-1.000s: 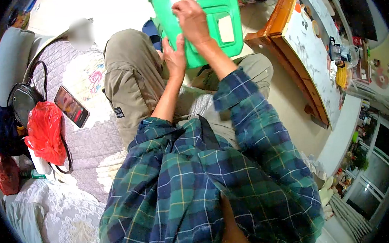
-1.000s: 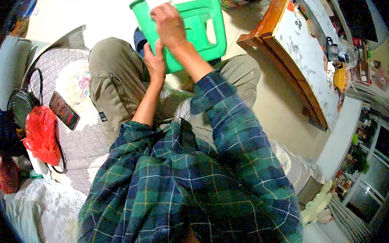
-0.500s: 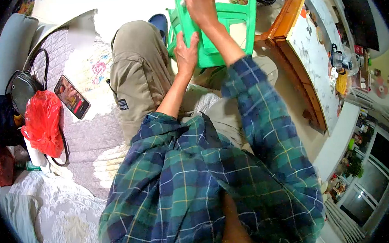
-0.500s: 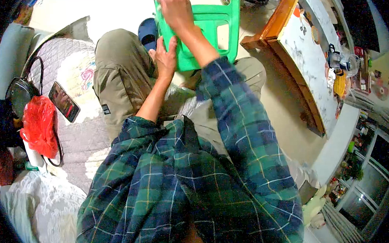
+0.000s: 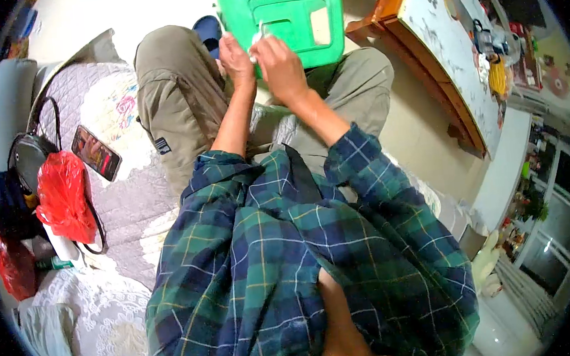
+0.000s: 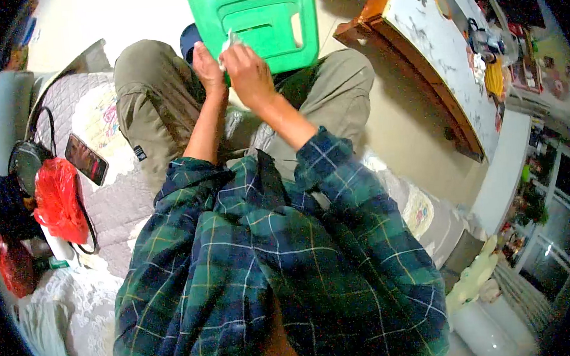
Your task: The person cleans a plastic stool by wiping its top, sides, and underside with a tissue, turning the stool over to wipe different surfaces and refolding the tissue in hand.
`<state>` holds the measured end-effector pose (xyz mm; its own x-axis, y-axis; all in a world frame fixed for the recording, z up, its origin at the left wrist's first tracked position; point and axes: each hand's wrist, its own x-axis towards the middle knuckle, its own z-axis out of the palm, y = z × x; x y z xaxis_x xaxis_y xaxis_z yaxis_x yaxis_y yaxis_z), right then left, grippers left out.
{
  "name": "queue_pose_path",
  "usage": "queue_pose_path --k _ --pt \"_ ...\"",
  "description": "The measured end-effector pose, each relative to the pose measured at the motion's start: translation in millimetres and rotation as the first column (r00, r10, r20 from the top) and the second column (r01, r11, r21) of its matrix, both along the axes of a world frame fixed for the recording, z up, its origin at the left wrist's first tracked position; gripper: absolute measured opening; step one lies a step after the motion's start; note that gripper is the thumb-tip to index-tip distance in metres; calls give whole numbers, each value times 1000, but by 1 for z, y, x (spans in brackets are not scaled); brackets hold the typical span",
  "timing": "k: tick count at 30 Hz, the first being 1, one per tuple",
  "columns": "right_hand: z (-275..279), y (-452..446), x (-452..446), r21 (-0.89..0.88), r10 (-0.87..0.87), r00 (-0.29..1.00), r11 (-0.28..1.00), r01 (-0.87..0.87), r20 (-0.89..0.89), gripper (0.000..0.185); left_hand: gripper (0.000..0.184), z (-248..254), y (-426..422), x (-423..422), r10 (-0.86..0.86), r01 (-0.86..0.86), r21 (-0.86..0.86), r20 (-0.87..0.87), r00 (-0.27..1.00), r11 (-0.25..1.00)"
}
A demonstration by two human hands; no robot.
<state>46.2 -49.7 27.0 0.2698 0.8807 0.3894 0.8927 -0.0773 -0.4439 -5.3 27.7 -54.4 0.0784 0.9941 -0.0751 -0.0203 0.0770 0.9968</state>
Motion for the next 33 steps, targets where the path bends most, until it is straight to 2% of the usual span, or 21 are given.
queue_pose_path --k 1,3,6,8,10,12,13,14,16,17,19,20,22,23,24,26,28,30,33 --pt "-4 -13 0 41 7 1000 999 -7 -4 8 46 -12 1 3 33 -35 -33 -60 998 999" --pt "-6 -31 7 78 8 1000 997 -8 -9 9 51 -9 0 6 40 -42 -33 -72 997 999" --pt "-14 -59 46 73 -214 969 976 207 121 8 54 2 -2 6 49 -48 6 -88 995 999" --pt "-12 -75 75 61 -410 912 911 407 33 6 54 4 -2 7 39 -37 28 -64 997 999" --pt "-17 -72 96 151 -480 877 865 478 -24 6 55 -3 -4 10 62 -62 3 -110 992 998" --pt "-23 -62 88 170 -534 844 828 535 -54 7 55 6 -8 3 65 -64 12 -155 986 998" --pt "-28 -58 74 93 -536 844 842 531 25 8 55 12 -6 1 86 -83 25 -203 975 996" --pt "-24 -59 56 83 -388 920 920 383 52 7 55 16 -2 0 101 -97 32 -200 975 995" --pt "-22 -58 36 112 -280 960 954 279 -11 8 56 16 -2 -9 11 -8 28 -114 993 1000" --pt "-21 -57 42 94 -293 956 952 290 13 7 56 17 -4 -8 1 -9 -38 -191 982 999" --pt "-15 -47 72 91 -340 939 938 335 47 6 56 16 -3 -5 30 -31 -3 -173 984 1000" --pt "-13 -40 88 101 -424 896 905 413 133 6 56 14 -5 -4 52 -49 23 -153 987 999" --pt "-19 -29 116 174 -431 902 890 421 25 7 56 10 -7 -2 60 -59 16 -119 991 998" --pt "-26 -25 114 206 -395 912 888 411 -114 8 56 8 -4 -5 65 -63 21 -113 991 998" --pt "-23 -23 100 155 -446 892 889 431 78 7 56 8 -3 -7 71 -69 26 -108 992 997" --pt "-29 -20 65 156 -283 946 953 259 157 6 56 7 0 -5 93 -91 31 -85 992 995" --pt "-26 -10 31 94 -258 964 963 251 68 5 55 0 -4 -10 97 -96 26 -86 991 995" --pt "-28 -4 -3 146 -163 986 975 166 -32 4 55 0 2 -7 93 -87 50 -122 988 995" --pt "-21 -6 -9 193 -156 977 964 183 -146 7 53 17 -2 -13 33 -35 -24 -80 996 999"
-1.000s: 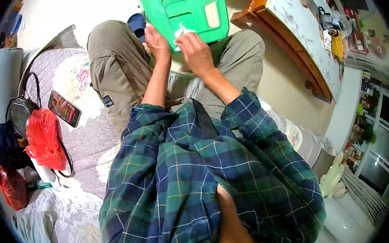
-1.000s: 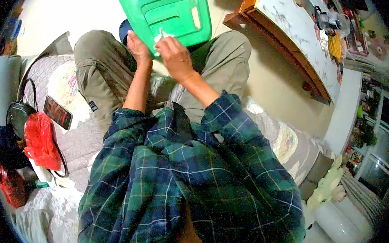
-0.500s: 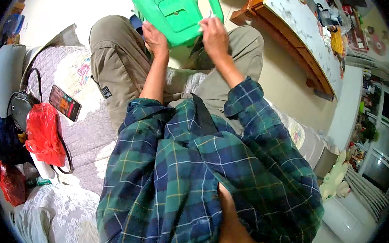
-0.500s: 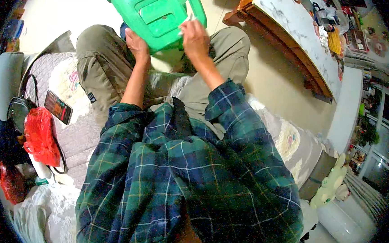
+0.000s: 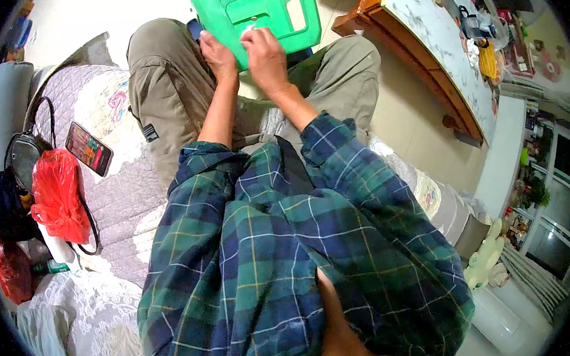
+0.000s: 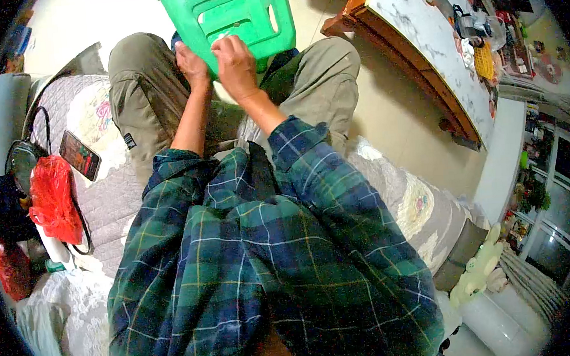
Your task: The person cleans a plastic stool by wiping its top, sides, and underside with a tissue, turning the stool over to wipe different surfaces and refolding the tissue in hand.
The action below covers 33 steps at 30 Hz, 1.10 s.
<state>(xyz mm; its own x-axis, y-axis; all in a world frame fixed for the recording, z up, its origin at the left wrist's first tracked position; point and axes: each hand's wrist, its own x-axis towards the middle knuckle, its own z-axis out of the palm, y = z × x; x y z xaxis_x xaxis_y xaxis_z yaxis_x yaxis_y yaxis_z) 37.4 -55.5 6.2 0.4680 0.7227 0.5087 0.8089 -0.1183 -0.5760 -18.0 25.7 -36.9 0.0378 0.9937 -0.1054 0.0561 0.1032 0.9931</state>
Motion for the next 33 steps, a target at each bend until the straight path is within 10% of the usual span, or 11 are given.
queue_pose_path --k 6,9,17,23,26,28,33 --pt "32 -35 69 164 -149 837 948 272 -527 15 52 -7 2 4 50 -43 108 -60 997 993" --pt "17 -56 79 -112 -233 965 969 220 -119 14 51 0 1 0 -15 21 92 -65 998 996" --pt "16 -9 142 -65 -104 983 991 115 154 11 67 7 1 -3 -157 167 57 -148 976 984" --pt "50 76 171 -44 -15 984 999 23 176 10 54 12 -1 -2 -137 141 30 -104 985 990" --pt "46 100 184 -184 -124 946 980 70 -299 14 55 2 -1 -2 -91 104 55 -195 977 993" --pt "20 93 202 -199 -70 985 975 101 155 17 74 -9 -1 2 -38 54 86 -184 982 995" --pt "13 -5 152 -191 -62 985 977 92 162 13 71 1 -1 6 -13 14 9 -159 987 1000"
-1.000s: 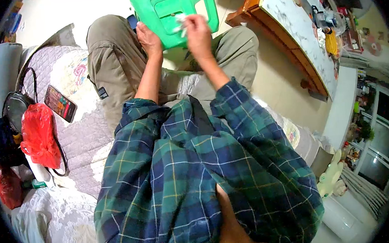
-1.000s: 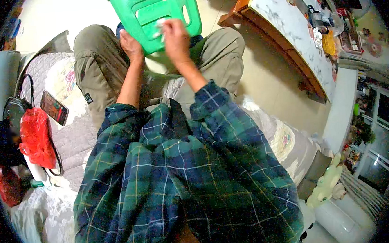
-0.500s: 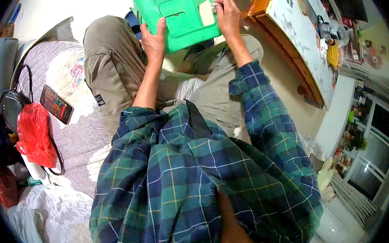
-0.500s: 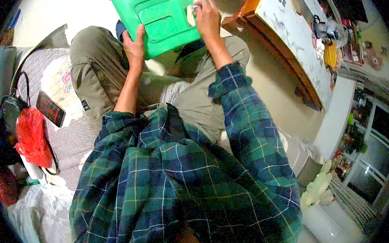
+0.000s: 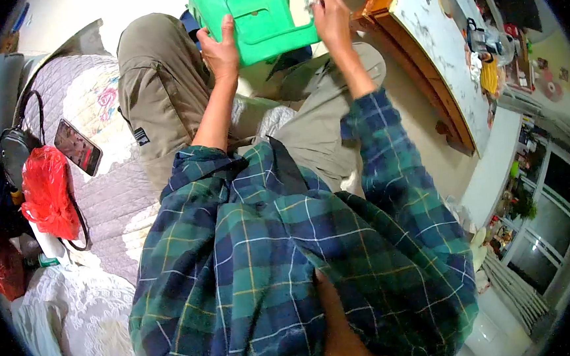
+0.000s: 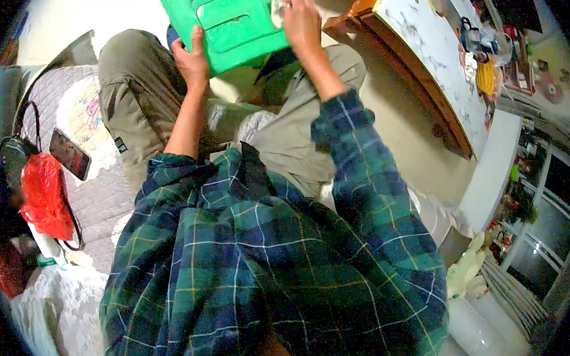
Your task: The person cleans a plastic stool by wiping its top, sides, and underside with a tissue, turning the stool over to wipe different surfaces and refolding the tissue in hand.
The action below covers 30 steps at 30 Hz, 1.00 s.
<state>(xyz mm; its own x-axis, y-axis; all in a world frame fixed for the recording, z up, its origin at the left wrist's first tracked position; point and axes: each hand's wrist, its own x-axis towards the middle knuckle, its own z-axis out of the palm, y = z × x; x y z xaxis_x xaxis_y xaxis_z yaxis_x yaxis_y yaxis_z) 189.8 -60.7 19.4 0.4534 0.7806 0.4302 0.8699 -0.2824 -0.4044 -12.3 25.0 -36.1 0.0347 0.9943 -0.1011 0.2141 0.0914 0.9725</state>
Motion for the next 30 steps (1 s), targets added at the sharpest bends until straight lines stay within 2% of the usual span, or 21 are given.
queue_pose_path --k 4,6,8,9,10,11,12,13,14,15,16,17,18,20,21,22,23,24,26,28,30 --pt "0 -66 -52 -92 -45 986 995 30 -162 13 77 4 -2 -3 -62 61 -26 -42 997 998" --pt "-2 -90 -72 -76 -8 903 997 -28 -430 15 79 4 3 -3 -71 69 -45 -52 996 997" --pt "-40 -110 -58 20 -124 801 986 167 -585 15 83 5 8 -7 -153 161 81 -88 984 984" --pt "-31 -111 -55 140 -82 637 947 291 -767 17 74 18 4 -8 -109 160 228 -224 968 960" --pt "-23 -118 -52 217 -1 444 872 440 -896 18 74 33 3 -8 -128 183 233 -235 964 955" --pt "-20 -124 -46 192 33 310 844 501 -950 20 67 54 2 -7 -78 231 534 -294 953 814" --pt "-21 -128 -50 195 31 309 833 517 -951 20 60 72 2 -4 -8 265 771 -319 948 579" --pt "-22 -126 -54 238 112 263 822 517 -958 17 50 86 -6 9 -160 349 740 -317 935 575" --pt "-22 -125 -57 284 196 219 812 510 -956 14 48 93 -22 26 -365 513 458 -375 852 727" --pt "-26 -128 -59 241 171 182 831 502 -968 15 48 79 -28 51 -438 567 402 -371 819 719" --pt "-27 -129 -59 208 142 169 849 485 -975 18 49 77 -35 71 -478 606 264 -416 774 751" --pt "-29 -130 -57 240 194 144 844 480 -970 20 50 73 -32 88 -608 663 42 -361 708 747" --pt "-31 -133 -56 264 240 112 837 479 -964 21 50 59 -26 104 -603 660 47 -361 711 750" --pt "-26 -143 -57 275 272 79 833 479 -959 22 50 62 -20 123 -612 613 -133 57 789 779" --pt "-23 -146 -58 286 303 44 827 484 -952 22 49 61 -20 123 -536 537 -11 -72 841 844" --pt "-24 -149 -57 294 313 43 823 486 -949 22 49 84 -18 110 -537 539 -3 -79 840 842" --pt "-27 -151 -54 319 352 30 806 499 -936 23 48 104 -10 93 -480 488 -9 165 861 873" --pt "-28 -152 -53 342 390 16 787 513 -921 23 49 118 -2 77 -394 440 -28 397 829 897" --pt "-27 -153 -49 373 430 2 780 502 -903 25 48 131 14 50 -331 398 -17 524 785 917" --pt "-29 -151 -47 391 454 -1 769 505 -891 25 49 129 21 28 -321 383 -16 512 797 924" --pt "-22 -147 -49 438 502 -7 762 477 -865 26 53 103 24 11 -288 367 -56 516 807 928"
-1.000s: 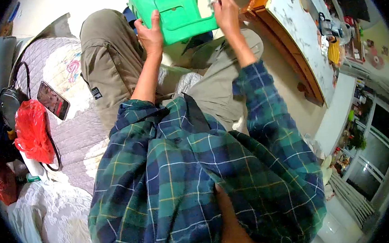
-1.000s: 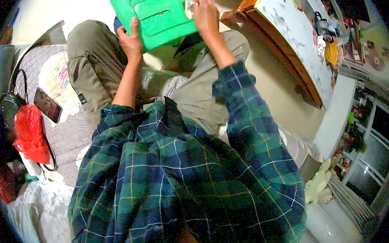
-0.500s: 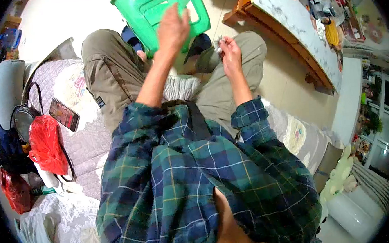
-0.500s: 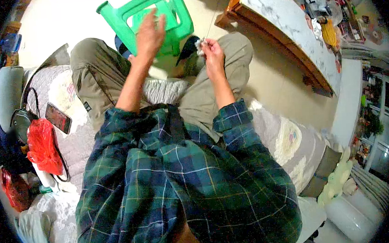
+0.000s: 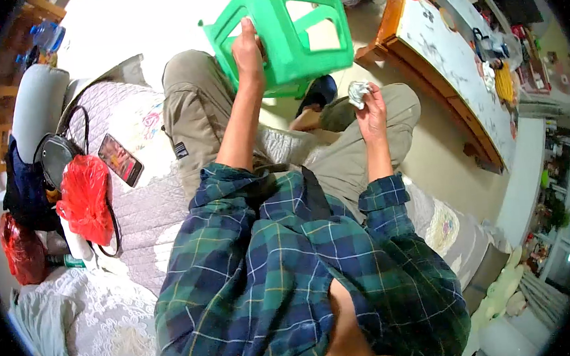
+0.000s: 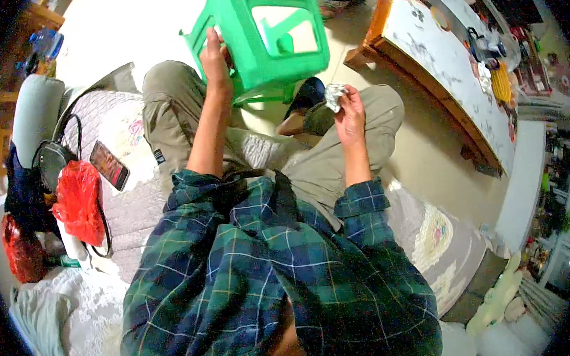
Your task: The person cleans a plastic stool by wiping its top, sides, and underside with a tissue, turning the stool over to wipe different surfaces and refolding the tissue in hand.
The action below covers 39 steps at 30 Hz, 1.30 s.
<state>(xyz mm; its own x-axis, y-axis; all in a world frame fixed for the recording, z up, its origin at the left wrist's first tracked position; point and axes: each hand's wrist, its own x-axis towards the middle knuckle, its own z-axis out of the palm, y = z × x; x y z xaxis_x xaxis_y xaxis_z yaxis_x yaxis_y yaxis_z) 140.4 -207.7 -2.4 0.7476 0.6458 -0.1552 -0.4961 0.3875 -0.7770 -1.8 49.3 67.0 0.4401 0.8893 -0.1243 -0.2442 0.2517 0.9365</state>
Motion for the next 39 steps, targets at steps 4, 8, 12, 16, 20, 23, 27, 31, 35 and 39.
queue_pose_path --k 4,8,12,16,20,23,27,31,35,39 --pt "7 -4 -3 26 -6 999 1000 5 38 30 54 -40 -2 -8 102 -101 60 -2 995 993" --pt "51 20 -25 -104 13 973 995 11 232 32 49 -100 4 -2 198 -196 28 -147 969 980" --pt "61 69 -71 -439 276 773 898 4 572 15 44 -91 -9 -3 159 -191 -227 -152 975 955" --pt "37 115 -110 -510 443 281 824 247 851 11 49 -116 -2 4 167 -213 -184 -236 957 960" --pt "22 145 -101 -425 452 27 817 389 892 9 51 -132 -2 8 238 -257 -97 -171 956 962" --pt "27 181 -81 -392 437 -6 813 431 899 7 52 -117 -4 2 219 -220 24 -272 937 975" --pt "34 241 -49 -275 385 -127 819 503 914 8 54 -106 -4 7 254 -269 -26 -255 933 963" --pt "54 306 -33 -255 405 -146 775 578 903 12 53 -114 -6 6 234 -238 11 -232 944 971" --pt "59 299 -41 -435 527 -30 731 526 849 11 52 -116 -9 6 289 -286 45 -219 932 957" --pt "33 241 -48 -343 460 -191 830 440 867 8 52 -110 -7 3 234 -254 -43 -261 937 966"
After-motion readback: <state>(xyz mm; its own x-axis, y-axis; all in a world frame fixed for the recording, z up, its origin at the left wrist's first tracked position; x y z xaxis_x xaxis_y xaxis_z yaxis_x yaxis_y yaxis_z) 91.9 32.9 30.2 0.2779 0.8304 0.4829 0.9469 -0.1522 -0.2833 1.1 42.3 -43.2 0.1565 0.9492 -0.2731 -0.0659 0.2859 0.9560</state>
